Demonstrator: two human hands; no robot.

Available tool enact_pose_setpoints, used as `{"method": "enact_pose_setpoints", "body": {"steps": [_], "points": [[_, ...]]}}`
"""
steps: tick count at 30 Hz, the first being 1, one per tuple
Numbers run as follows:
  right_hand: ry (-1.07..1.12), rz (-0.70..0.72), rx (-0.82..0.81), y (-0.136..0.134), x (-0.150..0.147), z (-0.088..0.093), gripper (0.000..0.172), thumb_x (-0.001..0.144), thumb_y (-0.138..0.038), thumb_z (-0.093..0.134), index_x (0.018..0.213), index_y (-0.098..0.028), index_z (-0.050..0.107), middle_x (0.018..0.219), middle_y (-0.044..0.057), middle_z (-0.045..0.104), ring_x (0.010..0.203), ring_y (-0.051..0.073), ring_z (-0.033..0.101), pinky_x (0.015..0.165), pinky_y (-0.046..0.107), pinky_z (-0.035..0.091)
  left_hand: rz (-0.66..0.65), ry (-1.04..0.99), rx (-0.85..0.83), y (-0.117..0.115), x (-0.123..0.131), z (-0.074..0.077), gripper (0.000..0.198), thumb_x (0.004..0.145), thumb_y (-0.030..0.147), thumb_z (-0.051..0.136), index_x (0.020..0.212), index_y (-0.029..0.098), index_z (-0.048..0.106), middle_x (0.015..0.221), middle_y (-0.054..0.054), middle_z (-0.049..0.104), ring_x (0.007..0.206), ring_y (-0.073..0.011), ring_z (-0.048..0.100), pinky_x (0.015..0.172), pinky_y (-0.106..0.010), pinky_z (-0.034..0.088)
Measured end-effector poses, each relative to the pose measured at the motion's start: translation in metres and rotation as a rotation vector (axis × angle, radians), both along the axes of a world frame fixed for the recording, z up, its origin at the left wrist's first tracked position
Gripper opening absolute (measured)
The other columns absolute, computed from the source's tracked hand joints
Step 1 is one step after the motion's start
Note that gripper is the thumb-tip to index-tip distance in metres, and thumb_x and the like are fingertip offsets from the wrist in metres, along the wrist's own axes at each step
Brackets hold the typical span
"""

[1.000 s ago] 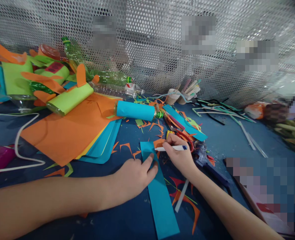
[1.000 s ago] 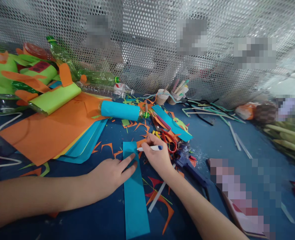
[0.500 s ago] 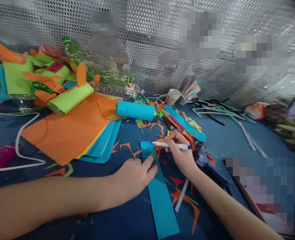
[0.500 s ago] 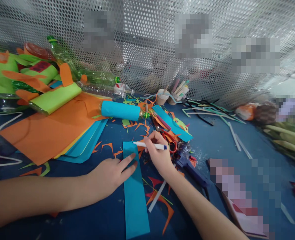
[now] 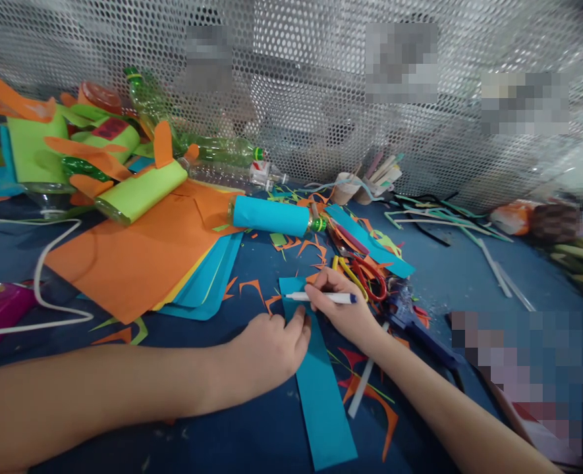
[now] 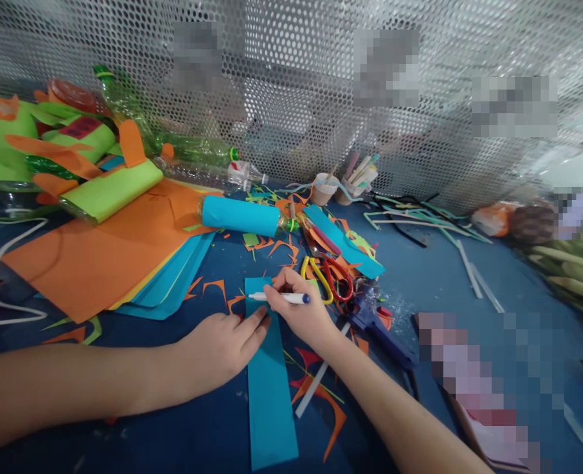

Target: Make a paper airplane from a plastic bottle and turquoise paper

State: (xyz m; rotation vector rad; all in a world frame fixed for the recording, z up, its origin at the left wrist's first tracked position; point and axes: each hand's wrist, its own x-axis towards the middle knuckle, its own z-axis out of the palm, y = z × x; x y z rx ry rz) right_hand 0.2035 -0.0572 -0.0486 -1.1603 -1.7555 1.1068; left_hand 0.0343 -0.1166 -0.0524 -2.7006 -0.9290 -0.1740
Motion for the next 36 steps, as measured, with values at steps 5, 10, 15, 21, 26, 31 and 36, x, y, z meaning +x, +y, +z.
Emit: {"method": "enact_pose_setpoints", "body": {"steps": [5,10,15,21,26,31,36], "points": [[0.008,0.014,0.002,0.001,0.000,-0.002,0.021,0.083,-0.028,0.057,0.068,-0.022,0.043,0.056,-0.007,0.046,0.052,0.010,0.042,0.051,0.025,0.033,0.000,0.004,0.007,0.000,0.000,0.000,0.040,0.085,0.009,0.037,0.122,0.006,0.051,0.121,-0.017,0.059,0.060,-0.0176,0.060,0.045,-0.030,0.047],[-0.015,0.021,0.029,0.001,0.000,0.000,0.021,0.082,-0.026,0.057,0.065,-0.022,0.043,0.055,-0.006,0.046,0.057,0.012,0.045,0.052,0.025,0.034,0.000,0.005,0.010,0.000,0.001,0.000,0.040,0.085,0.008,0.036,0.122,0.006,0.051,0.120,-0.018,0.059,0.060,-0.0175,0.060,0.044,-0.030,0.047],[-0.021,0.034,0.018,0.001,-0.001,0.000,0.021,0.081,-0.026,0.057,0.065,-0.023,0.043,0.053,-0.007,0.047,0.051,0.011,0.043,0.050,0.025,0.034,-0.006,0.010,0.009,0.000,0.000,0.001,0.040,0.084,0.008,0.036,0.121,0.005,0.052,0.120,-0.018,0.059,0.062,-0.0180,0.061,0.045,-0.030,0.047],[0.036,-0.209,0.097,-0.001,0.002,0.008,0.027,0.082,-0.030,0.054,0.061,-0.023,0.039,0.047,-0.007,0.045,0.043,0.010,0.041,0.045,0.024,0.032,-0.012,0.025,-0.001,0.001,0.000,0.001,0.042,0.084,0.007,0.036,0.123,0.005,0.050,0.122,-0.020,0.057,0.060,-0.0178,0.060,0.045,-0.030,0.047],[-0.039,-0.413,0.172,0.003,0.008,0.010,0.035,0.083,-0.028,0.050,0.054,-0.023,0.031,0.043,-0.008,0.034,0.042,0.009,0.032,0.044,0.025,0.026,-0.018,0.037,-0.019,0.001,0.000,0.002,0.040,0.084,0.008,0.038,0.121,0.007,0.052,0.123,-0.020,0.056,0.061,-0.0178,0.061,0.046,-0.031,0.047],[-0.079,-0.400,0.143,0.008,0.009,0.006,0.031,0.079,-0.025,0.051,0.054,-0.023,0.033,0.042,-0.008,0.035,0.042,0.010,0.034,0.046,0.025,0.028,-0.030,0.034,-0.022,0.001,0.000,0.003,0.040,0.084,0.008,0.037,0.121,0.007,0.053,0.123,-0.019,0.057,0.062,-0.0187,0.062,0.047,-0.031,0.048],[-0.088,-0.387,0.127,0.007,0.007,0.007,0.030,0.078,-0.025,0.051,0.053,-0.024,0.034,0.040,-0.008,0.036,0.041,0.010,0.035,0.046,0.025,0.029,-0.021,0.023,-0.013,0.001,0.000,0.002,0.040,0.085,0.008,0.035,0.121,0.007,0.053,0.124,-0.019,0.057,0.062,-0.0185,0.061,0.046,-0.031,0.048]]}}
